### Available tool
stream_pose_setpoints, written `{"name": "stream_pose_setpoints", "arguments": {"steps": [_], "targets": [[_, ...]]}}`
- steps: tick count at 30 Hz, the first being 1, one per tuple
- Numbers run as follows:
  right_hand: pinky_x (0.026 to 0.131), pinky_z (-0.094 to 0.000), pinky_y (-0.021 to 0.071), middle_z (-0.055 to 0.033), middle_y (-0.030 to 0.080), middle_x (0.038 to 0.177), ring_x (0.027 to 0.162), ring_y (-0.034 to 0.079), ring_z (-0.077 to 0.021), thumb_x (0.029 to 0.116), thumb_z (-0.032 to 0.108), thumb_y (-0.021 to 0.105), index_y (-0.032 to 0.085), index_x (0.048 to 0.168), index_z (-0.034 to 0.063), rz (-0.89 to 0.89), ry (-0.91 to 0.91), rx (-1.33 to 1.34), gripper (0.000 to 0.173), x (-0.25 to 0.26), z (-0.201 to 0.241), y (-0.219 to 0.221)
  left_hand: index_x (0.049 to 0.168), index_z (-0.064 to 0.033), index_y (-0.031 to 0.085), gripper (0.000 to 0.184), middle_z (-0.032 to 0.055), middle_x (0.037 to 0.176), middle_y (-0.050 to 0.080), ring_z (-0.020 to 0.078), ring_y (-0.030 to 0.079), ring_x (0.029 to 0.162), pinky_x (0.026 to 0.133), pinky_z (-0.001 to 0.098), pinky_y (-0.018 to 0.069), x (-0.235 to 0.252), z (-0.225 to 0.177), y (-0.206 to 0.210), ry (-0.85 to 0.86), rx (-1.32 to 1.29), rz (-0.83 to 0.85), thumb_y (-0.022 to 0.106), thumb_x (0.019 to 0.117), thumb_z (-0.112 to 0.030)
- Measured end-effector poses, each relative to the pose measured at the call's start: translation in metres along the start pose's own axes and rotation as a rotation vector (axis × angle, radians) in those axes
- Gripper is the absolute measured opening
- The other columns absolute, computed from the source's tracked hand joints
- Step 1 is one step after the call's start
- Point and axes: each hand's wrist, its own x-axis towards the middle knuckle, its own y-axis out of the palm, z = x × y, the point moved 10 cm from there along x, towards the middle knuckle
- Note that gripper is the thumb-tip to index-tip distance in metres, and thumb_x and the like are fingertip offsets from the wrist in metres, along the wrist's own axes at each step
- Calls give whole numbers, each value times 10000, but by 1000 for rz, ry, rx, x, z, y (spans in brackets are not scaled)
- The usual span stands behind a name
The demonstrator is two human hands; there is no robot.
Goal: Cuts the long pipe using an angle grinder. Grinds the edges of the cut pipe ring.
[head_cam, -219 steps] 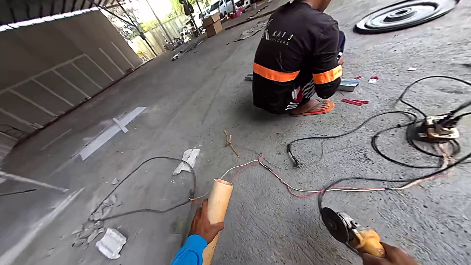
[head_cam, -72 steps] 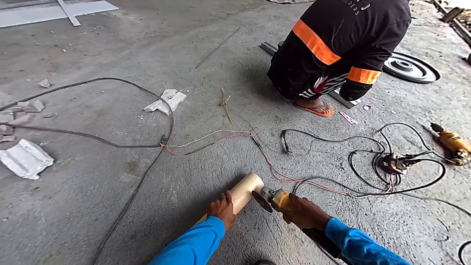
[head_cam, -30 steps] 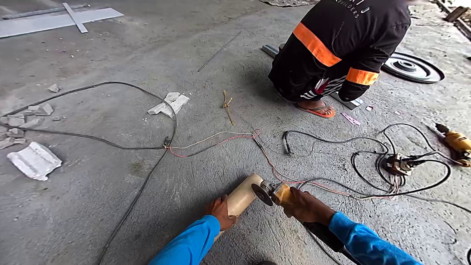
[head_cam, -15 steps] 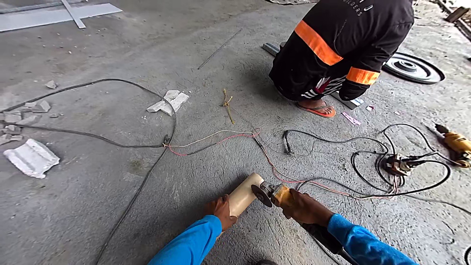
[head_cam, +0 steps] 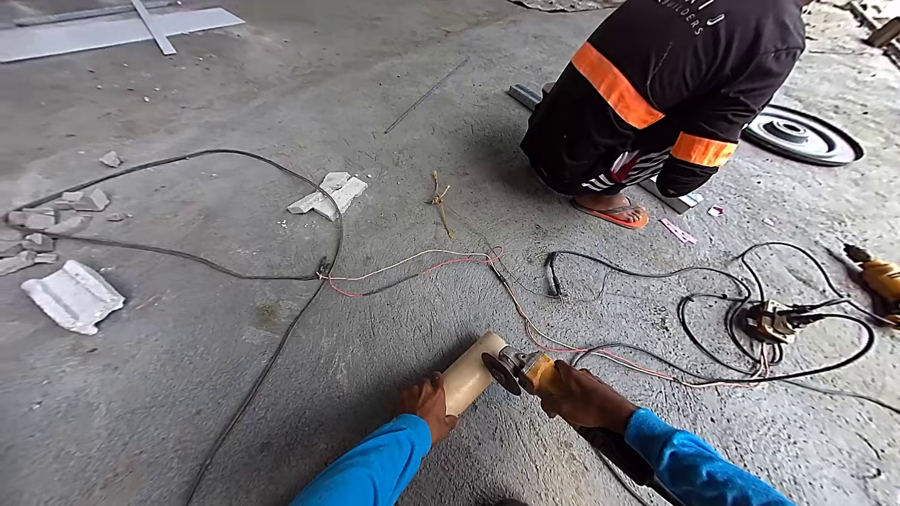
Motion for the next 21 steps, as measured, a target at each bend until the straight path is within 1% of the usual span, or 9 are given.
{"name": "stream_pose_setpoints", "arguments": {"steps": [7, 16, 21], "targets": [[930, -603, 527, -187, 682, 1145, 1104, 663, -373, 754, 585, 773, 544, 1321, 62, -4, -9, -9, 805, 3, 4, -1, 1589, -27, 275, 999, 231, 1422, 560, 395, 627, 1208, 973, 557, 520, -2, -3, 2, -10, 13, -17, 676, 870, -592], [951, -607, 518, -202, 676, 1170, 1130, 655, -383, 778, 582, 772, 529, 1347, 48, 0, -23, -7, 817, 8, 13, -6, 1594, -7, 249, 984, 259, 1445, 526, 408, 637, 1180, 951, 554, 527, -5, -9, 4, -17, 52, -19, 657, 901, -573], [946, -607, 522, -192, 680, 1167, 1121, 661, -373, 772, 582, 771, 530, 1348, 55, 5, -15, -1, 817, 9, 13, -3, 1591, 0, 244, 976, 258, 1451, 518, 405, 644, 1171, 939, 535, 539, -8, -12, 5, -25, 57, -23, 654, 906, -562]]}}
